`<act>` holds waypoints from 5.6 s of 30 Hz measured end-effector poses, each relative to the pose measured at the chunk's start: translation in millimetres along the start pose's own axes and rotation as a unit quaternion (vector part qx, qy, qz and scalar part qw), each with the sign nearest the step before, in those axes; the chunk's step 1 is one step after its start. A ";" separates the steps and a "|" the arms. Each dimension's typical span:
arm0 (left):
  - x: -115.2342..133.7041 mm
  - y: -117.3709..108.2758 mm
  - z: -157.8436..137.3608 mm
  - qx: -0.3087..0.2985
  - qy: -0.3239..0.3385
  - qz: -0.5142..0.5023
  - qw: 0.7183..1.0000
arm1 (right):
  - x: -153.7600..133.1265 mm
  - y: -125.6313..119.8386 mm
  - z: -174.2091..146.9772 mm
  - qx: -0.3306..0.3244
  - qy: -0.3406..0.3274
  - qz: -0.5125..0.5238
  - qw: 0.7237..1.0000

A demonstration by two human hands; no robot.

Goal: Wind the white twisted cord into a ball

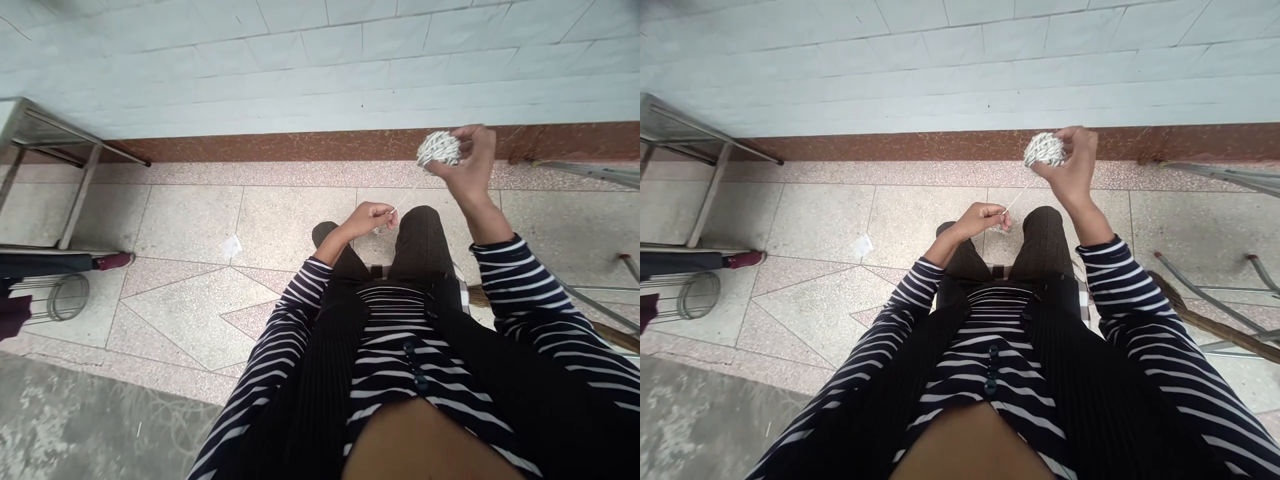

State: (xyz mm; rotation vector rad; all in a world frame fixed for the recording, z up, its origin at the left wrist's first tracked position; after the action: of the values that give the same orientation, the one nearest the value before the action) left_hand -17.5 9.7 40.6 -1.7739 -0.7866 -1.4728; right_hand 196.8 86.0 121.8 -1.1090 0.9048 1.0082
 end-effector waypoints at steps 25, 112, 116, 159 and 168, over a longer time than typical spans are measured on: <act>25.8 -48.2 2.7 0.055 0.026 0.304 0.951 | 39.1 67.7 -126.4 -0.325 0.354 0.339 0.809; -80.5 -172.3 -37.8 0.348 -0.233 0.249 0.873 | -5.8 -42.9 -81.5 -0.064 0.167 0.554 0.813; -98.9 -180.9 -31.2 0.274 -0.328 0.346 0.835 | -25.5 -28.6 -78.6 -0.093 0.162 0.592 0.784; -1.0 -30.5 -45.1 0.120 -0.005 -0.137 0.983 | -9.1 18.4 -13.4 -0.030 0.173 0.453 0.874; -51.2 -46.5 -34.8 0.164 -0.080 0.048 0.982 | -30.5 50.3 -39.0 -0.104 0.211 0.449 0.862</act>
State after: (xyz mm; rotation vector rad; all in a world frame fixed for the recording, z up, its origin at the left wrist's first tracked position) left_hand -83.4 7.0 0.2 -1.6647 -0.9513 -1.0763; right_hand 136.8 49.4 128.5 -1.1099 1.7979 1.6816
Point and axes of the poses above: each hand's wrist, its own z-axis towards the middle knuckle, its own y-axis out of the palm, x = y × z, the point moved 8 cm from there along z, towards the middle knuckle, and after that the axes turned 5 degrees about z, right-handed, at the moved point
